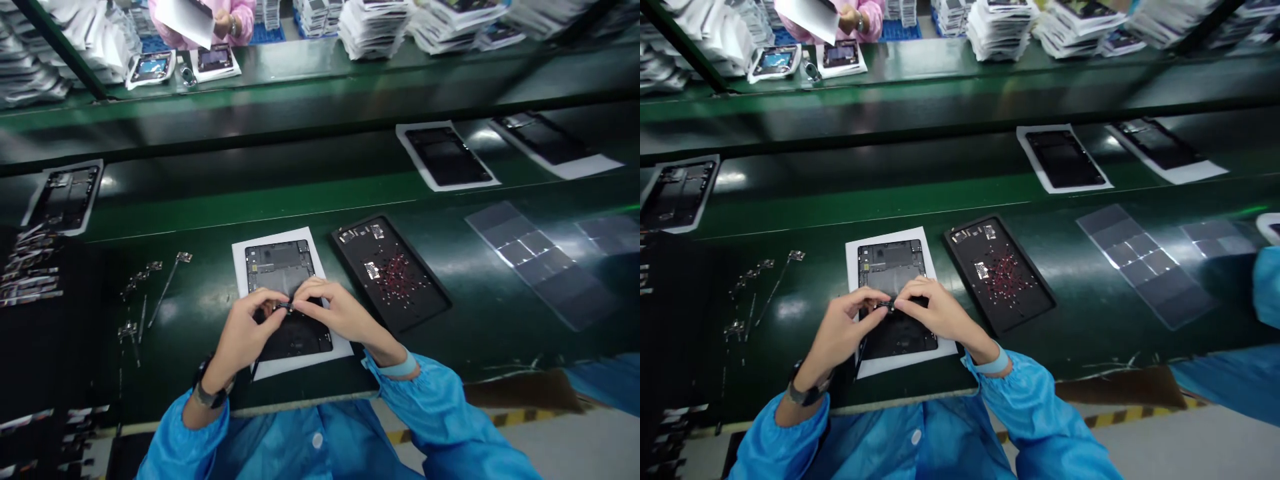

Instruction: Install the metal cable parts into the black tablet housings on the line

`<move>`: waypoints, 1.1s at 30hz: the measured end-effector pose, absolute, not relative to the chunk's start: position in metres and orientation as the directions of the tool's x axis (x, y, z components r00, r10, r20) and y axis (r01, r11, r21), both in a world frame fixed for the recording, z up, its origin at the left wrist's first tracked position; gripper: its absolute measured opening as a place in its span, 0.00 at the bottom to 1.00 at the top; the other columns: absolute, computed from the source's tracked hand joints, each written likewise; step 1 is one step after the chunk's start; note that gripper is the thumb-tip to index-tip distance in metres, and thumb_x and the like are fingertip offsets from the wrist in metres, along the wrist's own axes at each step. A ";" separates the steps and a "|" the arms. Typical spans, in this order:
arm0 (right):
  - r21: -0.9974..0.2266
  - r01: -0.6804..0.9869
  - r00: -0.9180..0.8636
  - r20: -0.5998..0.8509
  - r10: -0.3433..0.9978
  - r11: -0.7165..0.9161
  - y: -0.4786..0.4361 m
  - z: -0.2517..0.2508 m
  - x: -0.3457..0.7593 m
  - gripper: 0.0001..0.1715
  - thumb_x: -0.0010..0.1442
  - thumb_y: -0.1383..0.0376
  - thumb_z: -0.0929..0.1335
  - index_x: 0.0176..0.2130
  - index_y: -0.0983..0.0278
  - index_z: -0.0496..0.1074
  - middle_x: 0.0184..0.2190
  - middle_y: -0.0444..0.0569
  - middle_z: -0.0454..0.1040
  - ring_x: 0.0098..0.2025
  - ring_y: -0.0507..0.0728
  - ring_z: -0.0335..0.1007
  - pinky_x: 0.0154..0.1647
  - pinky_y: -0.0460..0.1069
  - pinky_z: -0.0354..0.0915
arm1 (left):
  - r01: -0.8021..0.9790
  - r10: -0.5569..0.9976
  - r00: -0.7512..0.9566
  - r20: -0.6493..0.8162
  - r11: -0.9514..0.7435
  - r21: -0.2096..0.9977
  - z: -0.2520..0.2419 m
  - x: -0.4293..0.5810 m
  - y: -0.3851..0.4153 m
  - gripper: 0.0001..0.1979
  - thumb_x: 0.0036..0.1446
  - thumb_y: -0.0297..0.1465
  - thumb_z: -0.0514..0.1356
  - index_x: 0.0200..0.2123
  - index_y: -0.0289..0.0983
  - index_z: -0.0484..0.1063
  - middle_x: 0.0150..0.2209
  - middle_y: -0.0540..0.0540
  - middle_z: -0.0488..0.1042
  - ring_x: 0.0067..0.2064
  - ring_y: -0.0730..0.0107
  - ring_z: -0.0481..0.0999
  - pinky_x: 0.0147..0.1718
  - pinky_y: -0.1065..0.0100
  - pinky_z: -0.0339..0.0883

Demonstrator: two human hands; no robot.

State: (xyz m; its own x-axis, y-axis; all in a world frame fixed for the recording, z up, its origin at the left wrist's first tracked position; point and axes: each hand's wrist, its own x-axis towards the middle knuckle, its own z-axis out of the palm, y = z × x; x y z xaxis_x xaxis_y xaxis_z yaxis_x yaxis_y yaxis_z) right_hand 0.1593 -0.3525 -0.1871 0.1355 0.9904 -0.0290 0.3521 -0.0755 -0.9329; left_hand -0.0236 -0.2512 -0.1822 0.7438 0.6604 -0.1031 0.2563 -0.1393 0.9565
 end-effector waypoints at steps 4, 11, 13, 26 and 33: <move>-0.877 0.474 0.177 0.001 0.984 -0.084 -0.369 -0.188 0.171 0.10 0.67 0.59 0.68 0.43 0.59 0.78 0.43 0.51 0.78 0.47 0.61 0.69 0.51 0.56 0.64 | 0.115 0.830 0.539 -0.142 0.094 0.989 -0.151 -0.051 -0.234 0.07 0.49 0.29 0.69 0.34 0.37 0.78 0.31 0.47 0.79 0.32 0.70 0.76 0.30 0.73 0.69; -0.769 0.631 0.104 -0.049 0.993 -0.104 -0.381 -0.205 0.158 0.05 0.64 0.66 0.69 0.36 0.60 0.77 0.38 0.52 0.75 0.43 0.61 0.66 0.47 0.57 0.63 | -0.231 0.986 0.144 -0.086 0.118 0.966 -0.151 -0.060 -0.232 0.16 0.44 0.27 0.72 0.34 0.38 0.69 0.31 0.52 0.77 0.29 0.71 0.79 0.27 0.73 0.71; -0.768 0.633 0.103 -0.040 0.994 -0.097 -0.380 -0.207 0.154 0.07 0.64 0.67 0.68 0.34 0.61 0.76 0.36 0.51 0.75 0.41 0.61 0.65 0.45 0.56 0.62 | -0.180 0.961 0.221 -0.165 0.206 0.962 -0.170 -0.050 -0.243 0.16 0.44 0.29 0.72 0.36 0.37 0.71 0.31 0.51 0.76 0.31 0.69 0.80 0.27 0.72 0.72; -0.913 0.343 0.270 -0.128 0.954 -0.219 -0.394 -0.211 0.147 0.11 0.62 0.57 0.71 0.33 0.61 0.78 0.31 0.49 0.72 0.39 0.59 0.69 0.44 0.53 0.64 | -0.036 0.822 0.413 -0.392 0.445 0.895 -0.224 -0.001 -0.310 0.14 0.44 0.32 0.71 0.35 0.34 0.76 0.25 0.49 0.78 0.25 0.74 0.75 0.26 0.73 0.69; -0.928 0.303 0.246 -0.144 0.958 -0.217 -0.394 -0.211 0.151 0.11 0.61 0.59 0.70 0.31 0.62 0.78 0.31 0.49 0.73 0.39 0.59 0.69 0.43 0.54 0.63 | -0.016 0.832 0.425 -0.356 0.400 0.916 -0.223 0.000 -0.309 0.11 0.45 0.31 0.71 0.32 0.34 0.76 0.26 0.48 0.79 0.26 0.73 0.76 0.26 0.73 0.70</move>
